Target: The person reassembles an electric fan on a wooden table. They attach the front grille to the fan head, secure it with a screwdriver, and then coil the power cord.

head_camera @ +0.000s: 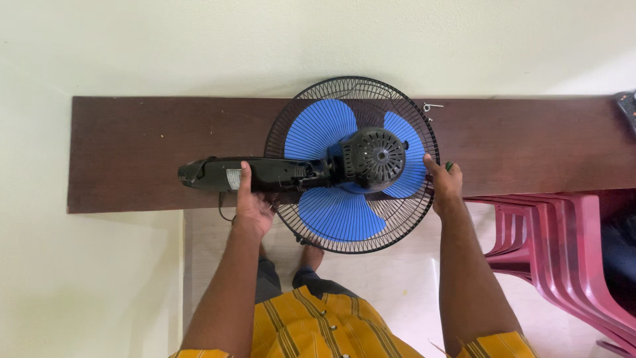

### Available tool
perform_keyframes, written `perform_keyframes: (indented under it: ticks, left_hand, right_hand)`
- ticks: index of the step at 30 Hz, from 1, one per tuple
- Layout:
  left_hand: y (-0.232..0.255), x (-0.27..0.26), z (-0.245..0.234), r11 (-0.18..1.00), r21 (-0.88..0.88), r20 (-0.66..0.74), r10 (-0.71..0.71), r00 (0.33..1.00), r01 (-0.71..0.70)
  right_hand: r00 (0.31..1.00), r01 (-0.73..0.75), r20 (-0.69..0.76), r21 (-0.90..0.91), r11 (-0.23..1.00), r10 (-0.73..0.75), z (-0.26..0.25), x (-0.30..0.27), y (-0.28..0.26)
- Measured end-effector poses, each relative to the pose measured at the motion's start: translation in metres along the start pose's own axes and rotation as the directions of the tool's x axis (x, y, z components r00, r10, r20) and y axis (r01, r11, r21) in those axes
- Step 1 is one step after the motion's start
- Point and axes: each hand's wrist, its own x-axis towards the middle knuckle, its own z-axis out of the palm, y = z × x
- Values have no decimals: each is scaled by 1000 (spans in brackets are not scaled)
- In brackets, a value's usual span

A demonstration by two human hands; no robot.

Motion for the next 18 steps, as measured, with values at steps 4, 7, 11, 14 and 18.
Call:
perform_keyframes:
  ticks: [4, 7, 11, 14, 18]
  left_hand:
    - [-1, 4, 0, 998, 63, -54, 5, 999, -2]
    - [-2, 5, 0, 996, 87, -51, 25, 998, -21]
    - [1, 3, 1, 988, 138, -78, 75, 994, -64]
    - [8, -1, 4, 982, 158, -29, 106, 994, -100]
    - [16, -9, 11, 977, 197, -95, 98, 991, -77]
  right_hand:
    - [1000, 18, 1, -127, 992, -18, -5, 6, 2]
    - [999, 34, 34, -135, 990, -29, -9, 7, 5]
    - [995, 92, 42, -168, 981, -86, -11, 3, 7]
    - [995, 101, 13, -187, 977, -101, -12, -3, 6]
    - [991, 130, 39, -103, 986, -127, -14, -9, 7]
